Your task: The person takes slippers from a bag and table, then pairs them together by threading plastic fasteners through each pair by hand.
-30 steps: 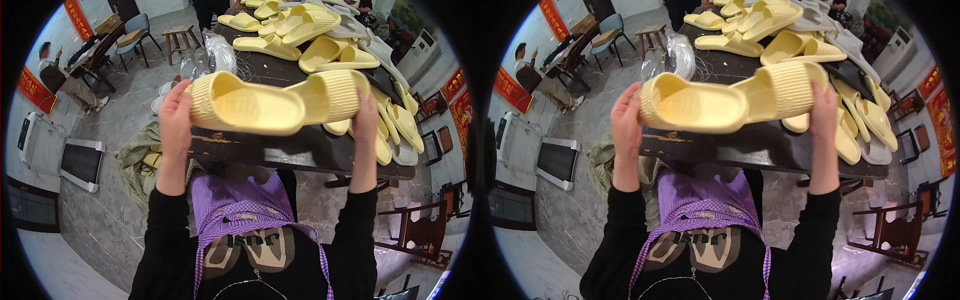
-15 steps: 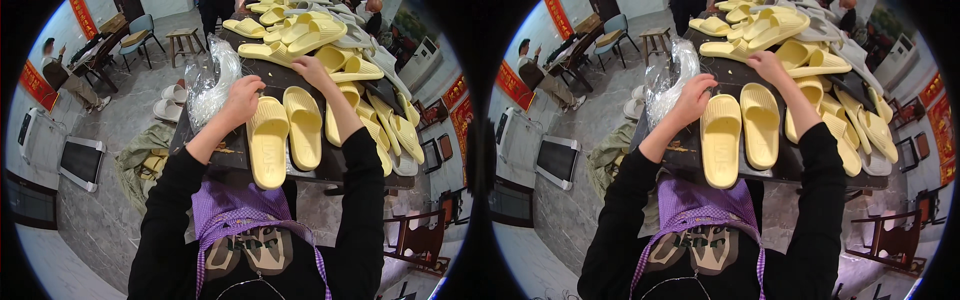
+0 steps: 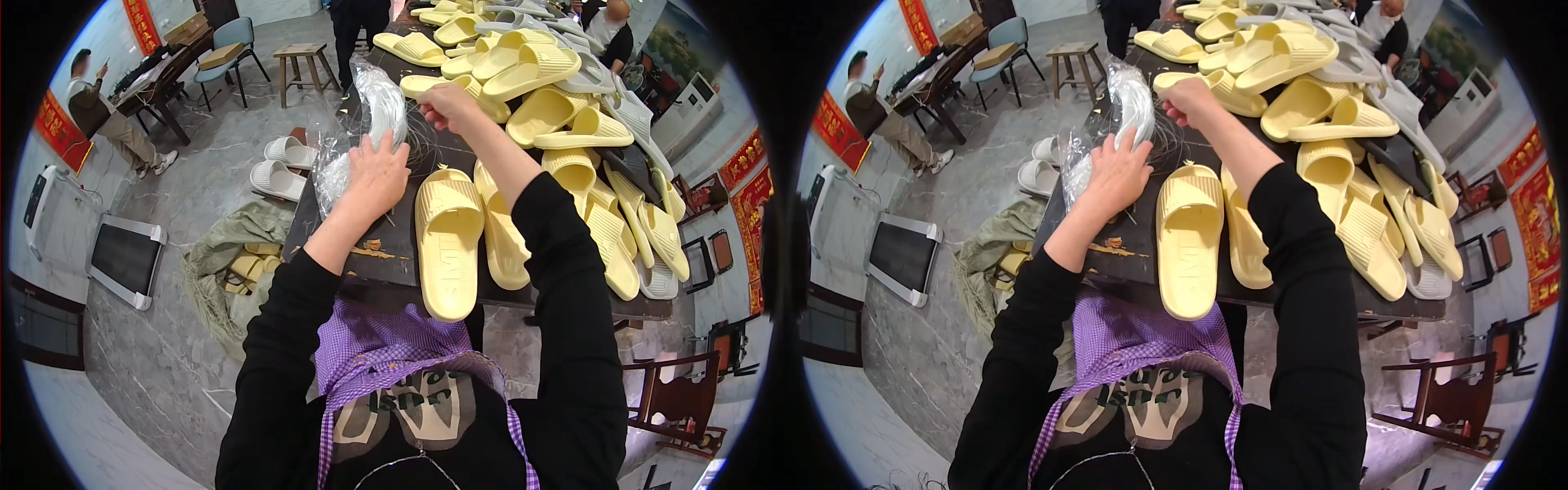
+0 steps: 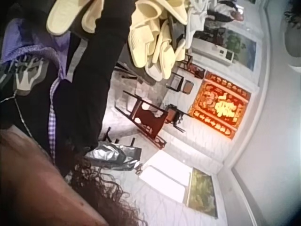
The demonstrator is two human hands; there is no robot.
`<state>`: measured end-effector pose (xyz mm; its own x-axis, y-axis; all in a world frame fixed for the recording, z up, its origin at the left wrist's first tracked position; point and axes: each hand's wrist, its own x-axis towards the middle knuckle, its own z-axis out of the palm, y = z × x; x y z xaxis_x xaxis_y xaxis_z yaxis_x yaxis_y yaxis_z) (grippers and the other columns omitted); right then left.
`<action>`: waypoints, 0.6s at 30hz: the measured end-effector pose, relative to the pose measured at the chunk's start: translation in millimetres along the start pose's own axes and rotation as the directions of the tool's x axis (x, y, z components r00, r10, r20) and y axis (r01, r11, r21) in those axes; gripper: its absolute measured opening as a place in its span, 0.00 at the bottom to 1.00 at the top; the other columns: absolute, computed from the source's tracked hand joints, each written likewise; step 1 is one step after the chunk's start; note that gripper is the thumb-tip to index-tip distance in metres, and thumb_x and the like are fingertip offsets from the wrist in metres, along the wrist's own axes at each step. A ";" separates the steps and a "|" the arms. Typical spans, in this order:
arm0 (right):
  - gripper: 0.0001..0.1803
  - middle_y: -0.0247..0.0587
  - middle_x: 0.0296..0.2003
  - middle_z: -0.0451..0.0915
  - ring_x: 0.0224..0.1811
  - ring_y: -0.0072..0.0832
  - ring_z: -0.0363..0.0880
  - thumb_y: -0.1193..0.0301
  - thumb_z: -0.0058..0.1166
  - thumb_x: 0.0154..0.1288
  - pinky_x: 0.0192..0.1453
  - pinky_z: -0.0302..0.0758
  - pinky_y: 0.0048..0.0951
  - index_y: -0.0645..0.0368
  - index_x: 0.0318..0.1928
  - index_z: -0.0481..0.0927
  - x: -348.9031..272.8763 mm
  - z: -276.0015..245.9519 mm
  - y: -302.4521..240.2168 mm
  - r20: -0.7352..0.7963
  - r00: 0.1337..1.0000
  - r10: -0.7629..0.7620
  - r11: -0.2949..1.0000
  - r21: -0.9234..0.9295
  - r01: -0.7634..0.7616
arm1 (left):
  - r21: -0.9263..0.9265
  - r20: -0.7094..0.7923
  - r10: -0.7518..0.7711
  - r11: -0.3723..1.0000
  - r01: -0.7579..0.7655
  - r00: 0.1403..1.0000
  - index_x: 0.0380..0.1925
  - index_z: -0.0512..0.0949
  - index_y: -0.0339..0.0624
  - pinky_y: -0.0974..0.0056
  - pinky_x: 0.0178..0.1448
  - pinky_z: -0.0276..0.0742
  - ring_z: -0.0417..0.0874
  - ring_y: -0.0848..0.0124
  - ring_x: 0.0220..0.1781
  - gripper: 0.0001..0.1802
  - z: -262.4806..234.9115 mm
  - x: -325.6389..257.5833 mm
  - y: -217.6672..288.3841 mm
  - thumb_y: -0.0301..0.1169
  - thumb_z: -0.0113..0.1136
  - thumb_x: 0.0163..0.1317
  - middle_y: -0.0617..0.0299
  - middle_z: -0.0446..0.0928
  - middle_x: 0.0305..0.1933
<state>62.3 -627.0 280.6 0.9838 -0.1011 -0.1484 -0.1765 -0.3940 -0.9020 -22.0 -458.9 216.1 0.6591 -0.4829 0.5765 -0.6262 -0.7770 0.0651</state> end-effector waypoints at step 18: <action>0.14 0.25 0.12 0.49 0.10 0.18 0.43 0.75 0.42 0.63 0.14 0.44 0.22 0.52 0.21 0.57 -80.7 -177.0 -2.8 -0.318 0.936 -0.152 0.367 0.861 0.352 | 0.239 0.307 -0.083 0.971 0.008 0.948 0.33 0.76 0.41 0.50 0.45 0.66 0.74 0.53 0.41 0.09 4.2 -9.2 -6.9 0.30 0.47 0.57 0.59 0.74 0.41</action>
<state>-22.3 -779.4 366.9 0.9369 -0.3257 0.1269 0.3100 0.6065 -0.7322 -22.0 -450.8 206.9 0.8047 -0.5173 0.2914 -0.5034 -0.8547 -0.1270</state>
